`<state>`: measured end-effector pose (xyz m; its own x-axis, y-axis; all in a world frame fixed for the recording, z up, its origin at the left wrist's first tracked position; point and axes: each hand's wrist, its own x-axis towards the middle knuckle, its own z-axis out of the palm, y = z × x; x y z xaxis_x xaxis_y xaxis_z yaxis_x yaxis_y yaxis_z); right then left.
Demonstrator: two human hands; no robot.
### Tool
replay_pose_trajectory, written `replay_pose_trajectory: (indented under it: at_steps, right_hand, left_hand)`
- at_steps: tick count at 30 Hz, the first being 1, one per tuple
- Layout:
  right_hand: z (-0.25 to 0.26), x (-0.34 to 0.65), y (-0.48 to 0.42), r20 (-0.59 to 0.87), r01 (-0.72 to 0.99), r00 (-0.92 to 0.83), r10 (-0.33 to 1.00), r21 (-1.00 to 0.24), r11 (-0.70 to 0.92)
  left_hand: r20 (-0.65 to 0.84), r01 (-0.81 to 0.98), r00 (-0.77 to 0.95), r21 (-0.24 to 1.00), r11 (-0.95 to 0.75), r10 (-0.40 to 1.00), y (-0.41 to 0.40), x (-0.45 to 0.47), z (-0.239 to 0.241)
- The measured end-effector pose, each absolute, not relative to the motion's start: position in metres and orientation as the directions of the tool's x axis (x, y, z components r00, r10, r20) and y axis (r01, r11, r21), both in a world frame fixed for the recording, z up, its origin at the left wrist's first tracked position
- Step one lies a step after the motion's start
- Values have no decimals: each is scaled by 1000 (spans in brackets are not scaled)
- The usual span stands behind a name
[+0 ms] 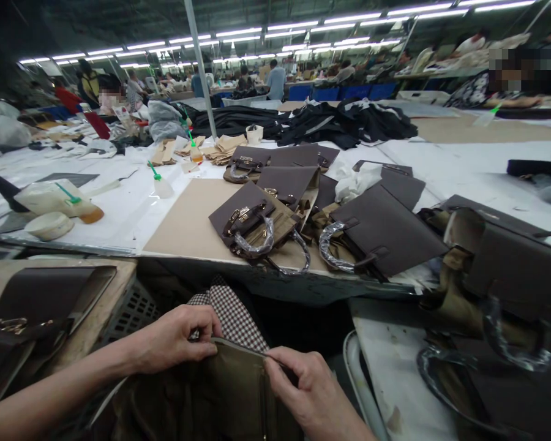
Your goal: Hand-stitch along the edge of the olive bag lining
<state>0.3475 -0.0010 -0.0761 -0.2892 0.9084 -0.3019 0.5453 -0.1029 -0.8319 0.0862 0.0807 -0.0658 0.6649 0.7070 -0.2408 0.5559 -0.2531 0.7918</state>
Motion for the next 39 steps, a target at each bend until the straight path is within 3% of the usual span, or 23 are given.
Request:
replay_pose_trajectory:
  at_steps: [23,39]
  right_hand:
    - [-80,357,-2,-321,482,-280,905,-862,-157]
    - [-75,357,-4,-285,426,-284,916,-893,-146]
  left_hand:
    - [-315,703,609,640,-311,728,81,93,-57]
    - [-309,712,600,627,-316,738,68,93,-51]
